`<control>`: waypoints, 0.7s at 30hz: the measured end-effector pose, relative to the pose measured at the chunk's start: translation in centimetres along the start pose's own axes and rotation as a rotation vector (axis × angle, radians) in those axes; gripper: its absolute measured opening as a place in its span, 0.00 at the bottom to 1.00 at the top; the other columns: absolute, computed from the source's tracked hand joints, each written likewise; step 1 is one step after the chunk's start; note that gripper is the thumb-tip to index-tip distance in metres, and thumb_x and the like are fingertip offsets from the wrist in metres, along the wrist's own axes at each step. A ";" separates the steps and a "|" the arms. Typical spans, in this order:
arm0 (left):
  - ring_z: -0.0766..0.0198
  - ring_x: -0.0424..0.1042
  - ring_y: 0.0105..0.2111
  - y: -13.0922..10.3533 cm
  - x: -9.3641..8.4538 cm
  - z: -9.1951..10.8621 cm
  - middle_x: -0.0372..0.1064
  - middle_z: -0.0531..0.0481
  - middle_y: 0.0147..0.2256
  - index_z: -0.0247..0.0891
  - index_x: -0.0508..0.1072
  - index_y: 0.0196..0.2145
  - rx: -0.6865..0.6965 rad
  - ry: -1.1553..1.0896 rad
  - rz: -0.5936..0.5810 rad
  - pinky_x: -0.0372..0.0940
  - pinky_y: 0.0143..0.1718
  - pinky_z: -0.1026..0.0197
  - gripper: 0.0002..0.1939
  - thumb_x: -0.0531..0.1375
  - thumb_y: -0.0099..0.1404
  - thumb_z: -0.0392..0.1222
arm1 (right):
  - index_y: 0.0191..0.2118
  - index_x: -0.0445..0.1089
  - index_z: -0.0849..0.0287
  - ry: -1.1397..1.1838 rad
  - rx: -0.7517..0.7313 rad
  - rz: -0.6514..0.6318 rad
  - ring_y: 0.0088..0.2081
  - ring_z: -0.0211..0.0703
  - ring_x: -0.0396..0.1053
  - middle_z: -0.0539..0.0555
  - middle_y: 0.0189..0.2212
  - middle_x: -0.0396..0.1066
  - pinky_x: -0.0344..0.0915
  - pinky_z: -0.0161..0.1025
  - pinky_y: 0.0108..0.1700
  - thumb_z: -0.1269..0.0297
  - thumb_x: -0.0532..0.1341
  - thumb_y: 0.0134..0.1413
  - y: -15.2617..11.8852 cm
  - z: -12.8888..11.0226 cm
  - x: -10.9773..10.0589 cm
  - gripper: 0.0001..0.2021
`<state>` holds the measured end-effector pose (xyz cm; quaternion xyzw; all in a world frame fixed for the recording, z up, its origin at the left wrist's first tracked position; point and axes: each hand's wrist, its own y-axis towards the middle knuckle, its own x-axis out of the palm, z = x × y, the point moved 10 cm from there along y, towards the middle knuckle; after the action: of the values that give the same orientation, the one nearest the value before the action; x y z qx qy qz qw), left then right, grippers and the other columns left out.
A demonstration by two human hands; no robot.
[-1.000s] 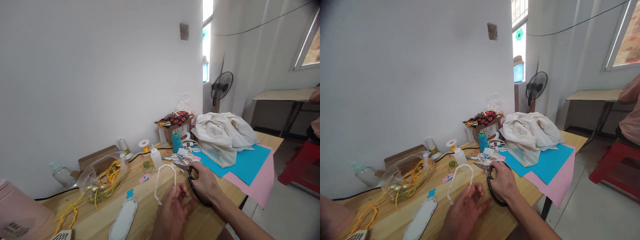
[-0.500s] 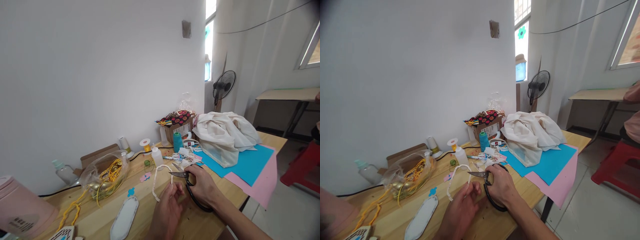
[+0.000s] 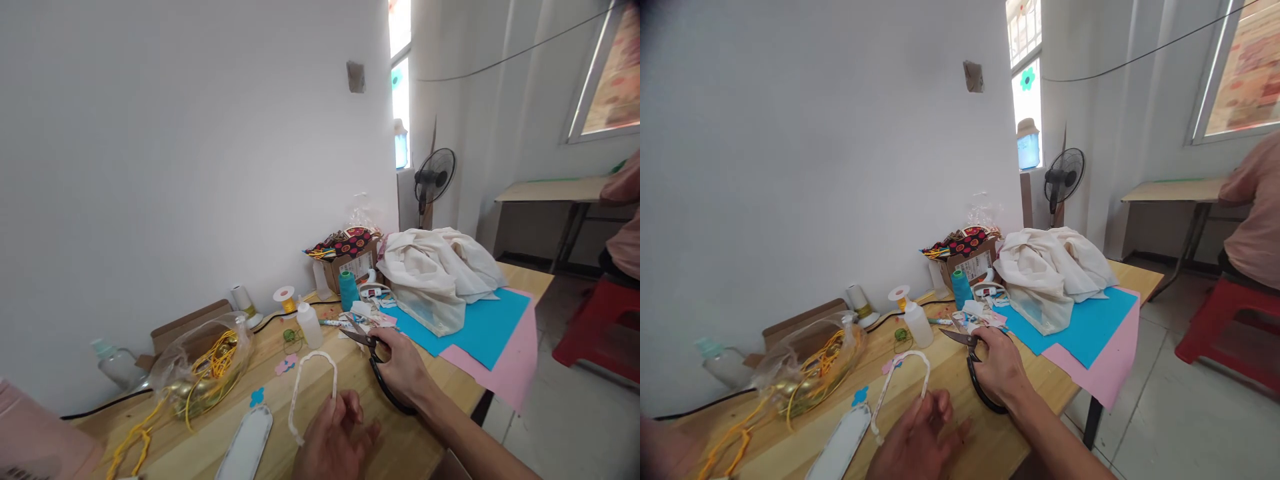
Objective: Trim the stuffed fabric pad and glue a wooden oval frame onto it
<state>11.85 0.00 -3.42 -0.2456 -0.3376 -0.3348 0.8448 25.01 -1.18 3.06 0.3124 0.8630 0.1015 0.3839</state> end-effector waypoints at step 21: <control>0.64 0.54 0.29 -0.9 -1.2 1.0 0.58 0.51 0.25 0.36 0.70 0.18 0.092 0.074 0.059 0.60 0.34 0.55 0.13 0.64 0.48 0.48 | 0.34 0.67 0.58 0.014 -0.060 -0.085 0.34 0.44 0.63 0.53 0.31 0.68 0.57 0.36 0.34 0.74 0.53 0.37 -0.6 -1.0 1.0 0.14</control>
<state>10.06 0.52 -3.49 -0.2038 -0.3138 -0.3028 0.8765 23.49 -0.92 2.88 0.2631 0.8747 0.1133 0.3910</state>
